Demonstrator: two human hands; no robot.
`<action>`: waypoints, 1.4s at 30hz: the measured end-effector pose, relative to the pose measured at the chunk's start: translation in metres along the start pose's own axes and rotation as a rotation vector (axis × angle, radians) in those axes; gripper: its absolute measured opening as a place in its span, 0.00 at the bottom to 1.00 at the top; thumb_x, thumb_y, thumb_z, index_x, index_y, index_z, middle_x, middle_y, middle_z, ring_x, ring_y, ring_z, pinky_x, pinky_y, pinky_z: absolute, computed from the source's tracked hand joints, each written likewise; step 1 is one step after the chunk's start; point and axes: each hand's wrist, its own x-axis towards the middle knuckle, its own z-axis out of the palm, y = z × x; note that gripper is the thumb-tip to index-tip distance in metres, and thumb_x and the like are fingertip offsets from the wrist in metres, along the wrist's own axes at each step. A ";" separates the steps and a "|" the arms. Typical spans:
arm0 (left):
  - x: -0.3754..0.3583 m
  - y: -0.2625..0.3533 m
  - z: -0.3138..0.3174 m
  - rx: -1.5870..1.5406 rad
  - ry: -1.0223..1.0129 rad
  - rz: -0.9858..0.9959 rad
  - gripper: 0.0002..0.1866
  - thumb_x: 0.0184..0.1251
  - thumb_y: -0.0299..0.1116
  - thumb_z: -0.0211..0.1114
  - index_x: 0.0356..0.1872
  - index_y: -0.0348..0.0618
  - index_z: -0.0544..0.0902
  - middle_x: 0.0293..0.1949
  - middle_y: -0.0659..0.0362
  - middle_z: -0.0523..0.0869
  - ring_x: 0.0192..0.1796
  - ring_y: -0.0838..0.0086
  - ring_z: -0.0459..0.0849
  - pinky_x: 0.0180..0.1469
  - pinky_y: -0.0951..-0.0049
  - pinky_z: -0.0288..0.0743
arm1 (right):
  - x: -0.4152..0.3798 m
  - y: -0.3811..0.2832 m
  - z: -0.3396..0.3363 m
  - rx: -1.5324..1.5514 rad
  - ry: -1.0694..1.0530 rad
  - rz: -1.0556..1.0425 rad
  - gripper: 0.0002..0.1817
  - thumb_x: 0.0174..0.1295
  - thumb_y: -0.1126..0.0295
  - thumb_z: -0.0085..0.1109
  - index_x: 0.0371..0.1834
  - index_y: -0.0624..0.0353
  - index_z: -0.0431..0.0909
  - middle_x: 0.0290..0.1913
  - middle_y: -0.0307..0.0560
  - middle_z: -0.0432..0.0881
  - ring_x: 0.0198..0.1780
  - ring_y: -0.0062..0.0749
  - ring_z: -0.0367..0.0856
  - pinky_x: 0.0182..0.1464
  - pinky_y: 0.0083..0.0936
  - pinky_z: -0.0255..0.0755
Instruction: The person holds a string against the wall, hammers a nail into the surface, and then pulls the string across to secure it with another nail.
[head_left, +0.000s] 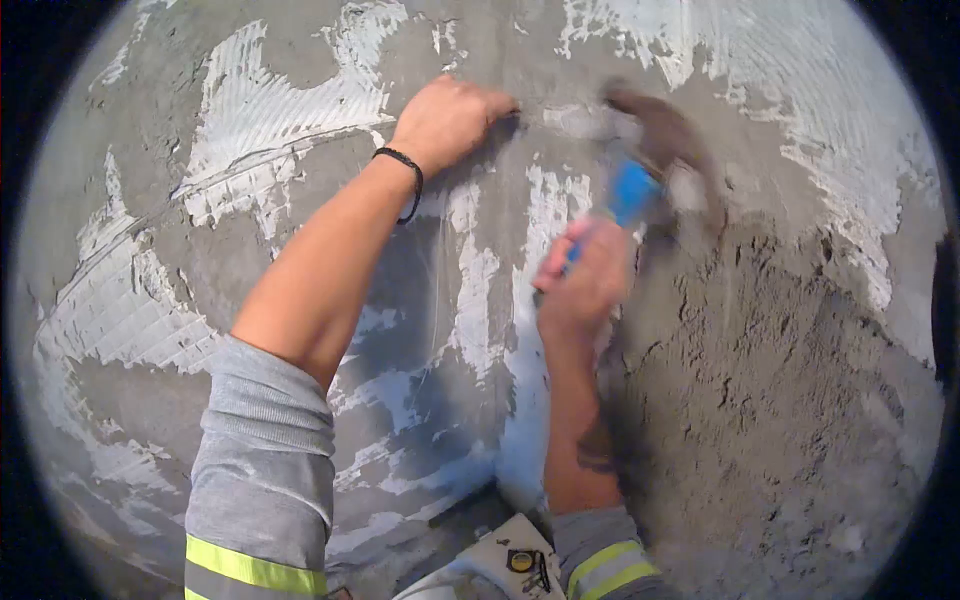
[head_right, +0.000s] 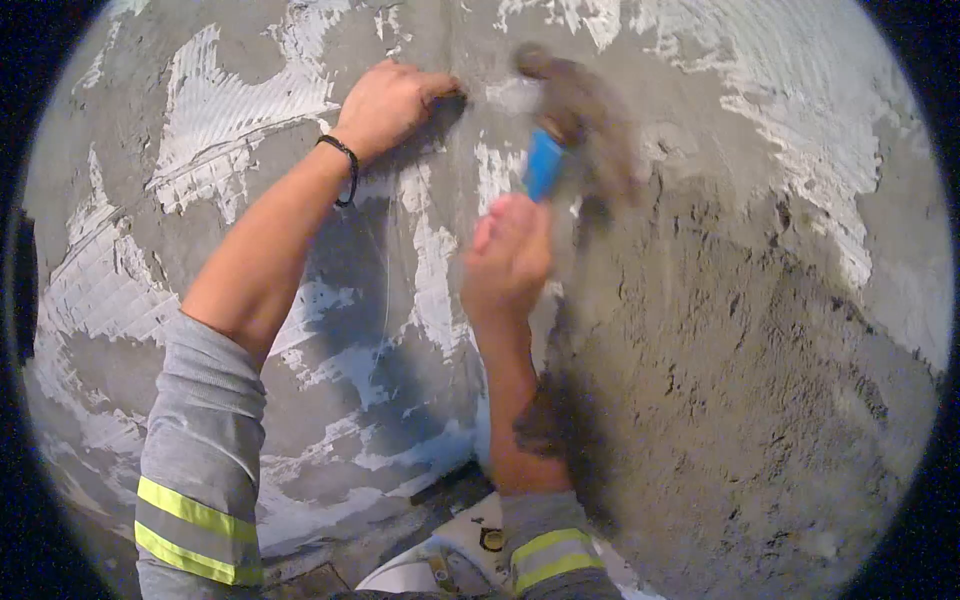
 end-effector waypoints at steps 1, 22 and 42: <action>0.000 -0.002 0.003 0.000 0.002 -0.002 0.17 0.58 0.30 0.58 0.48 0.55 0.84 0.33 0.52 0.87 0.41 0.57 0.84 0.48 0.59 0.75 | -0.008 -0.006 -0.002 0.218 0.046 -0.172 0.21 0.77 0.52 0.40 0.33 0.57 0.69 0.21 0.35 0.69 0.17 0.21 0.66 0.21 0.21 0.67; -0.003 0.001 0.011 0.042 -0.034 -0.038 0.14 0.63 0.33 0.55 0.46 0.54 0.85 0.34 0.49 0.88 0.41 0.53 0.86 0.48 0.56 0.78 | -0.005 -0.001 -0.022 0.579 -0.104 -0.320 0.18 0.76 0.54 0.42 0.39 0.58 0.72 0.31 0.44 0.79 0.28 0.34 0.78 0.31 0.33 0.73; 0.000 -0.007 0.016 0.059 0.018 -0.028 0.16 0.62 0.32 0.55 0.50 0.55 0.83 0.36 0.48 0.87 0.43 0.54 0.85 0.50 0.56 0.77 | 0.014 0.017 0.007 0.078 -0.028 0.023 0.23 0.77 0.49 0.39 0.34 0.59 0.68 0.18 0.37 0.68 0.18 0.19 0.66 0.20 0.22 0.63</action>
